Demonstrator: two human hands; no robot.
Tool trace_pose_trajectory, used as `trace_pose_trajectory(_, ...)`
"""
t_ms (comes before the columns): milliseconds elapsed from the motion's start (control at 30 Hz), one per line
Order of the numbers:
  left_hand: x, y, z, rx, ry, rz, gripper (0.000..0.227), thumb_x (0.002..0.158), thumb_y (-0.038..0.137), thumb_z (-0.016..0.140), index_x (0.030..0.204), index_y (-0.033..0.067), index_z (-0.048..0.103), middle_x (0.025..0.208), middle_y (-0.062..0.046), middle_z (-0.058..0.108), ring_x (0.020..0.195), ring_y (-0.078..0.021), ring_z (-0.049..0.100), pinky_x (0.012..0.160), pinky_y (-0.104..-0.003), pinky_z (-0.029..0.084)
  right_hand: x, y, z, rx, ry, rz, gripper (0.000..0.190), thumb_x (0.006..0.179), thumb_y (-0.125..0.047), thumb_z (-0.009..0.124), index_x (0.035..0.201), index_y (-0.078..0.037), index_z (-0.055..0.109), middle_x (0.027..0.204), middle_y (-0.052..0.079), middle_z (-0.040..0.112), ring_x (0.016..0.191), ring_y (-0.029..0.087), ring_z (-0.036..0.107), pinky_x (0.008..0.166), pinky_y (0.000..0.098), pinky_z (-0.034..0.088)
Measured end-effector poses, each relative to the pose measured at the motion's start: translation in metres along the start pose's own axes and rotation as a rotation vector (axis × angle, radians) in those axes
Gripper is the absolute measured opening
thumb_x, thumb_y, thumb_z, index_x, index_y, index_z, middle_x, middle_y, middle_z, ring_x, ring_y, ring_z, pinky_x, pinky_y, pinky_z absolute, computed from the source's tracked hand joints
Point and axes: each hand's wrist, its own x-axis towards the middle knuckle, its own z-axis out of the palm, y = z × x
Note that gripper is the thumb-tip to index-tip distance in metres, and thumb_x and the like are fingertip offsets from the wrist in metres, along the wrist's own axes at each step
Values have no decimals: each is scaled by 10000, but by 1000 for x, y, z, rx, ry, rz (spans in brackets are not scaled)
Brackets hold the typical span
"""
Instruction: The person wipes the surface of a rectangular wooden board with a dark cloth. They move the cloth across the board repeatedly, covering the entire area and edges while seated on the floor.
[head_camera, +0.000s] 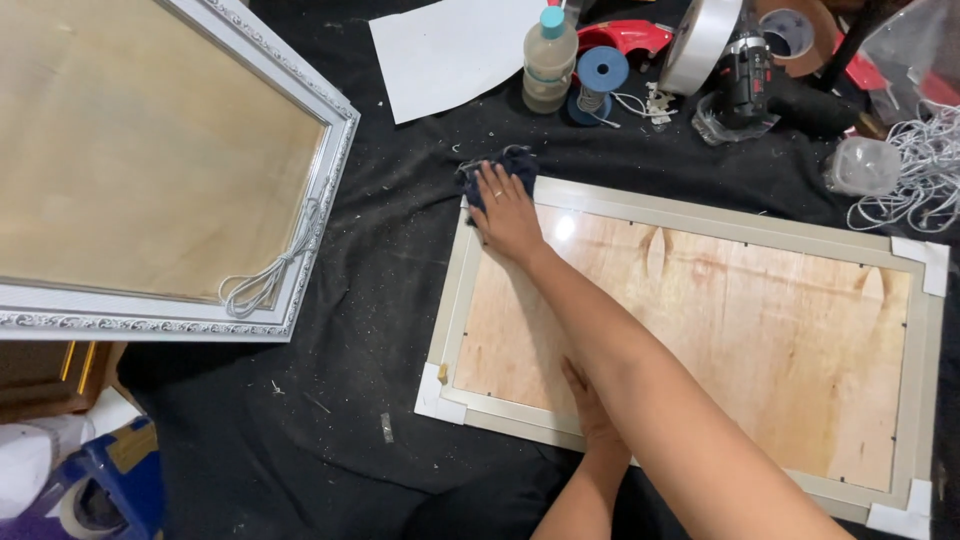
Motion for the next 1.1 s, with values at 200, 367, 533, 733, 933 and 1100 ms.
trace_pose_trajectory(200,8,3,9,-88,21,-8,702,1022,528,328,1619,202,155,1690,-125,126,1547,-470,11,1158,-782,-114,1,3,-5,68,62,165,632,1088,-404,272,1622,-72,206,1696,120,196,1573,278,142,1273,420,80)
trace_pose_trajectory(367,16,9,23,-136,305,-78,775,971,469,375,1624,135,124,1656,-186,177,1544,-494,29,1181,-764,-52,-11,21,0,29,121,-36,583,1093,-372,337,1592,-71,328,1659,116,314,1548,287,241,1264,433,150)
trace_pose_trajectory(533,24,13,32,-284,563,-143,877,873,493,381,1604,142,50,1668,-130,76,1559,-499,-104,1212,-728,-71,-8,21,-5,27,25,54,596,1085,-407,282,1617,-138,262,1684,44,262,1565,243,173,1269,422,92)
trace_pose_trajectory(733,16,11,18,-133,732,-231,704,965,406,454,1597,121,332,1629,-149,354,1565,-456,130,1203,-705,82,3,38,-11,295,13,-84,524,1052,-250,391,1523,-25,434,1576,138,452,1512,305,317,1249,462,182)
trace_pose_trajectory(933,21,12,28,-104,803,-271,940,857,493,419,1635,105,63,1697,-212,41,1571,-449,5,1223,-687,23,17,27,-36,781,112,438,532,1036,-437,411,1301,-33,633,1299,183,669,1172,340,626,970,411,439)
trace_pose_trajectory(1100,-1,-1,-1,-30,32,-13,865,969,617,416,1631,180,74,1674,-185,133,1524,-489,80,1185,-742,-87,-32,-20,-9,27,-65,-166,606,1094,-455,256,1617,-149,254,1689,55,232,1570,318,123,1264,490,97)
